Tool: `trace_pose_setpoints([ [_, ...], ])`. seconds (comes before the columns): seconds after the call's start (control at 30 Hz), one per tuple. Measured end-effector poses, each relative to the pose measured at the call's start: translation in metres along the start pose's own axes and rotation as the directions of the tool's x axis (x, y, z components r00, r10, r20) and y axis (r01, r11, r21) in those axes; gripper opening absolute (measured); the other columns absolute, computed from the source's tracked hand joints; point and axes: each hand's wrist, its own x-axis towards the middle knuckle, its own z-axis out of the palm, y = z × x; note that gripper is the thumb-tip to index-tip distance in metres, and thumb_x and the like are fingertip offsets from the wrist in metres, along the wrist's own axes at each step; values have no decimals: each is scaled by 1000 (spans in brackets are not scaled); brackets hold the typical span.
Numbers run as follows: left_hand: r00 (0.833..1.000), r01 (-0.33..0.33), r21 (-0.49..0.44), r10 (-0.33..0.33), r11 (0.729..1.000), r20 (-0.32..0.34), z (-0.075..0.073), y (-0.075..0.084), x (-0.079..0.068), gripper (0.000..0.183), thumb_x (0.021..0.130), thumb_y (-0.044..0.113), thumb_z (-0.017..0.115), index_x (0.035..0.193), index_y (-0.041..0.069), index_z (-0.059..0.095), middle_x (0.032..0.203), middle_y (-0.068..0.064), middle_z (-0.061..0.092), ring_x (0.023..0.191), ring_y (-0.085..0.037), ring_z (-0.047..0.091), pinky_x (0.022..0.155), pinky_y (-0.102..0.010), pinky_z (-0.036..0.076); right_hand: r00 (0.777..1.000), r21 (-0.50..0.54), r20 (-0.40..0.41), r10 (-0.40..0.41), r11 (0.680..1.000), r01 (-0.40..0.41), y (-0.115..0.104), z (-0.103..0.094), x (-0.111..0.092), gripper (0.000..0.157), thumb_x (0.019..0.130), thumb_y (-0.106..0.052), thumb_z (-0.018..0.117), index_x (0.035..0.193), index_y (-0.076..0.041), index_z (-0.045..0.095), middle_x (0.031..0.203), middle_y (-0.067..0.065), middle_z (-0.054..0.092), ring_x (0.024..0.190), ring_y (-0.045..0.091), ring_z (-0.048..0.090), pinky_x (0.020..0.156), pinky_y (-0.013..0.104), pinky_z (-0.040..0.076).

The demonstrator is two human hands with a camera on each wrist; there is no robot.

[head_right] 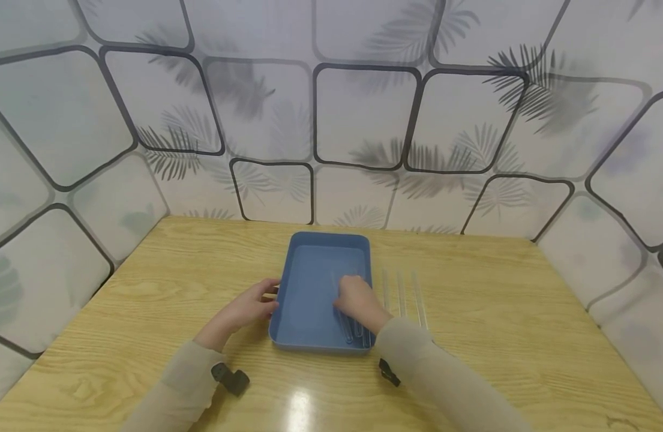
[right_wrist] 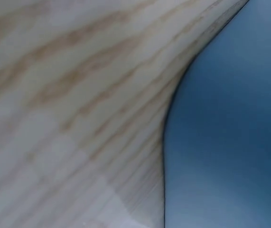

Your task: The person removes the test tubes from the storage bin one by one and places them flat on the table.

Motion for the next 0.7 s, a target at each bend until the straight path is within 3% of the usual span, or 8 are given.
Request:
trace_pose_setpoints([
  [0.33,1000,6,17,-6,1000,-2,1,0,-1,47,87,-3,45,132,-3,32,124,-24,41,108,-38,46,75,-40,49,1000,28,9,15,999,-15,-1,3,3,42,76,-11,66,50,-14,34,46,-4,23,41,9,23,40,23,22],
  [0.5,1000,3,19,-3,1000,-2,0,-1,-1,47,87,-3,45,132,-3,33,124,-24,42,108,-38,46,75,-40,49,1000,51,7,28,998,-28,0,1,6,13,74,-11,69,68,-4,59,62,1,52,52,11,46,47,26,41],
  [0.57,1000,4,16,-4,1000,0,0,-1,-1,47,87,-3,45,132,-3,32,124,-24,41,108,-38,45,75,-41,49,1000,54,4,28,998,-29,2,1,7,14,73,-10,70,81,0,64,75,6,59,62,14,54,54,29,47],
  [0.7,1000,6,10,-6,1000,4,0,-2,0,47,88,-3,44,133,-3,32,124,-24,41,109,-38,45,76,-41,48,999,90,4,53,995,-53,5,1,11,21,72,-11,70,86,3,65,81,10,61,67,16,57,57,29,49],
])
